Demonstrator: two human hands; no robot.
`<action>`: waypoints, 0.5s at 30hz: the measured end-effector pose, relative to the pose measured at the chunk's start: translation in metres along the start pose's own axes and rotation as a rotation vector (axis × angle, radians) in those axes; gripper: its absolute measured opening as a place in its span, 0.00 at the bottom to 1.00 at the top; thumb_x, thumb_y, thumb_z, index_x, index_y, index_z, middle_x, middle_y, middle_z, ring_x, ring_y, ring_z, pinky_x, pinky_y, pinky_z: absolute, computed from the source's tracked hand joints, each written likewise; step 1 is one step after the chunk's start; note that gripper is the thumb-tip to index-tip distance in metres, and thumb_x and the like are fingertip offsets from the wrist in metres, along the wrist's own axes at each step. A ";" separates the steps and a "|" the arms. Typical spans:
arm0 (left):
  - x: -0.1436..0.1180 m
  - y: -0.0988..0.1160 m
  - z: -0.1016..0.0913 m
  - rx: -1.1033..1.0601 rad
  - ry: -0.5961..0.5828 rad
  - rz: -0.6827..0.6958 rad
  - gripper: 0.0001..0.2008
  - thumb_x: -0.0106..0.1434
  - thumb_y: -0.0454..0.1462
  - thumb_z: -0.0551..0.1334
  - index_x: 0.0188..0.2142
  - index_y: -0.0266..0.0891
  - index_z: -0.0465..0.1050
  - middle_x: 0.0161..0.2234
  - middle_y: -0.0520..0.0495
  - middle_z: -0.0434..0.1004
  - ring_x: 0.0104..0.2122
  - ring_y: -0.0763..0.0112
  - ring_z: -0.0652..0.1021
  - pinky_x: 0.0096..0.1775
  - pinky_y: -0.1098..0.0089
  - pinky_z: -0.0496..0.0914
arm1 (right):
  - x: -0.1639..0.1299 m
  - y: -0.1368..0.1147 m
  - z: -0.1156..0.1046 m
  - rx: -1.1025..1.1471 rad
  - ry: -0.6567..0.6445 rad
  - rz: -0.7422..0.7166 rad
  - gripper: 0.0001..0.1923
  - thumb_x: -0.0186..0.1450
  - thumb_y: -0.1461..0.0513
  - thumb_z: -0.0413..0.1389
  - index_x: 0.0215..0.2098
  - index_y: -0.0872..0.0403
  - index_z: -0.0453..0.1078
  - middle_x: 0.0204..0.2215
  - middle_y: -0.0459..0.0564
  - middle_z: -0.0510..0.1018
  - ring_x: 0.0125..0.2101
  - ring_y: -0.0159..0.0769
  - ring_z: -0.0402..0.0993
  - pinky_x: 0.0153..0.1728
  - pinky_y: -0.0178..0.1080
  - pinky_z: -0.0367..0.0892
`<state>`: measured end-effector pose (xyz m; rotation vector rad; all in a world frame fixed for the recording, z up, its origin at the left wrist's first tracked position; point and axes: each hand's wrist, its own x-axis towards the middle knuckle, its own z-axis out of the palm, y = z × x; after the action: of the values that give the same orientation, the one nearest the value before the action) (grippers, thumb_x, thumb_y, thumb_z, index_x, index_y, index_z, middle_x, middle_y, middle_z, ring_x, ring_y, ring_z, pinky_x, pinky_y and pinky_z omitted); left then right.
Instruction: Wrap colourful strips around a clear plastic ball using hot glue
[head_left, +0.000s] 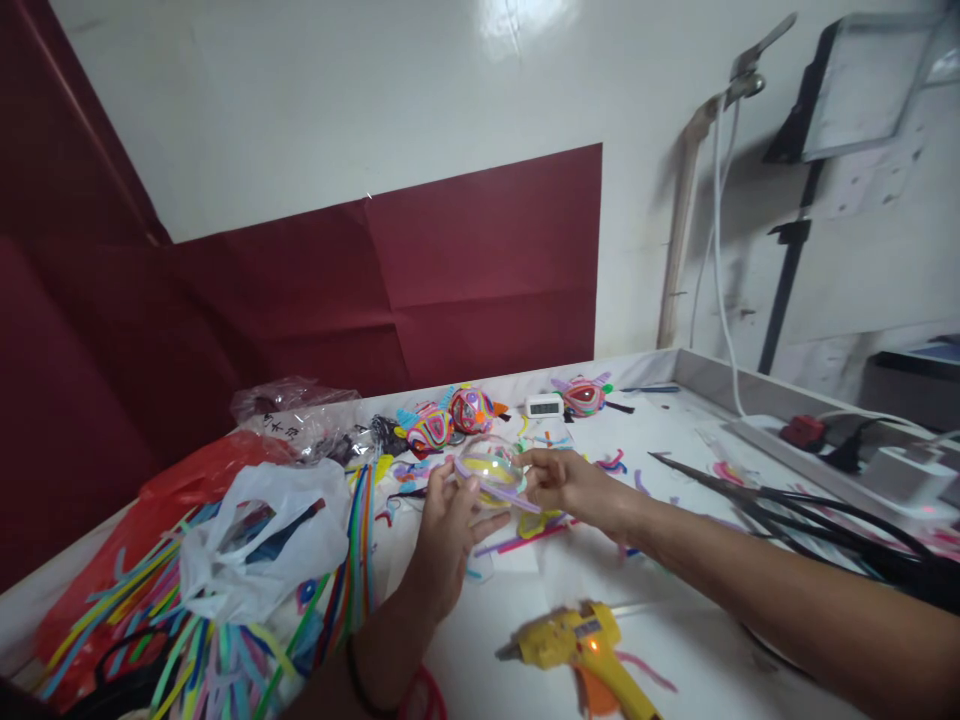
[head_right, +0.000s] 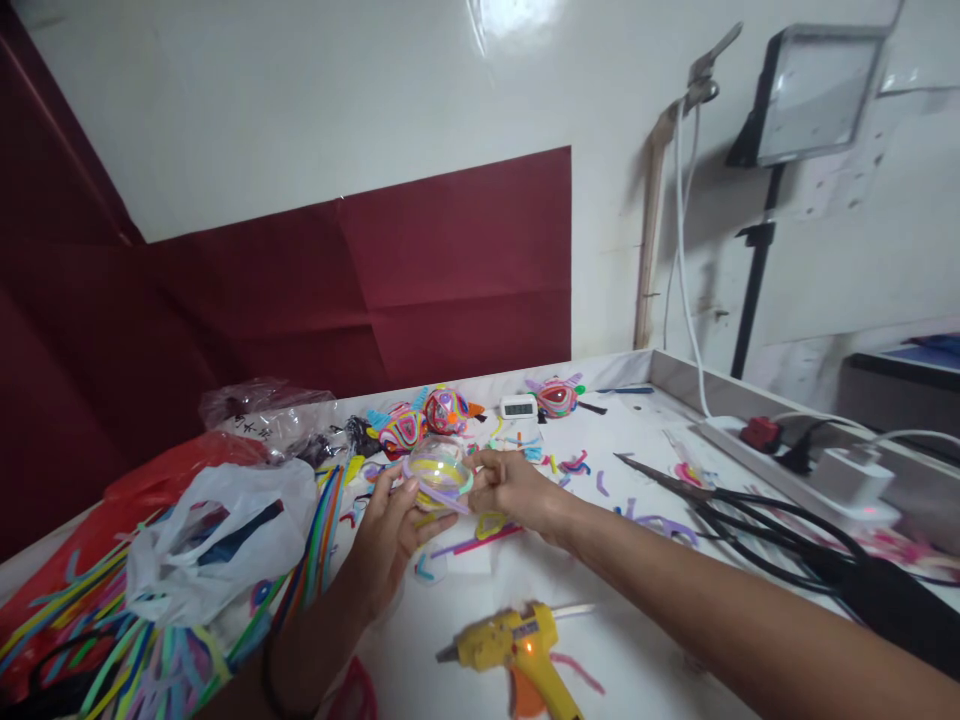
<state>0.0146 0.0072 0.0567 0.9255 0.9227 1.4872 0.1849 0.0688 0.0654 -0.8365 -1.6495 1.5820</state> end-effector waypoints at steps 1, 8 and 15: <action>0.000 -0.001 0.000 -0.009 0.008 -0.001 0.23 0.56 0.44 0.66 0.48 0.45 0.61 0.48 0.44 0.73 0.46 0.59 0.77 0.46 0.53 0.75 | -0.001 0.000 0.000 -0.004 0.001 -0.004 0.21 0.46 0.63 0.63 0.38 0.57 0.70 0.19 0.38 0.70 0.21 0.26 0.62 0.24 0.32 0.56; 0.001 -0.006 -0.001 -0.063 0.028 -0.009 0.27 0.55 0.41 0.67 0.51 0.45 0.59 0.50 0.43 0.71 0.46 0.62 0.76 0.47 0.54 0.75 | 0.000 0.000 0.001 -0.031 -0.007 -0.004 0.22 0.44 0.61 0.65 0.38 0.55 0.70 0.21 0.40 0.72 0.23 0.29 0.65 0.27 0.34 0.59; 0.000 -0.009 -0.009 0.004 -0.048 -0.003 0.21 0.58 0.43 0.63 0.51 0.45 0.62 0.52 0.44 0.72 0.49 0.60 0.76 0.46 0.59 0.75 | -0.002 0.004 0.004 -0.042 -0.020 0.008 0.22 0.45 0.60 0.66 0.37 0.56 0.69 0.20 0.39 0.72 0.23 0.30 0.69 0.30 0.35 0.64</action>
<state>0.0100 0.0074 0.0451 0.9580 0.8924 1.4550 0.1825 0.0649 0.0609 -0.8521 -1.7004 1.5708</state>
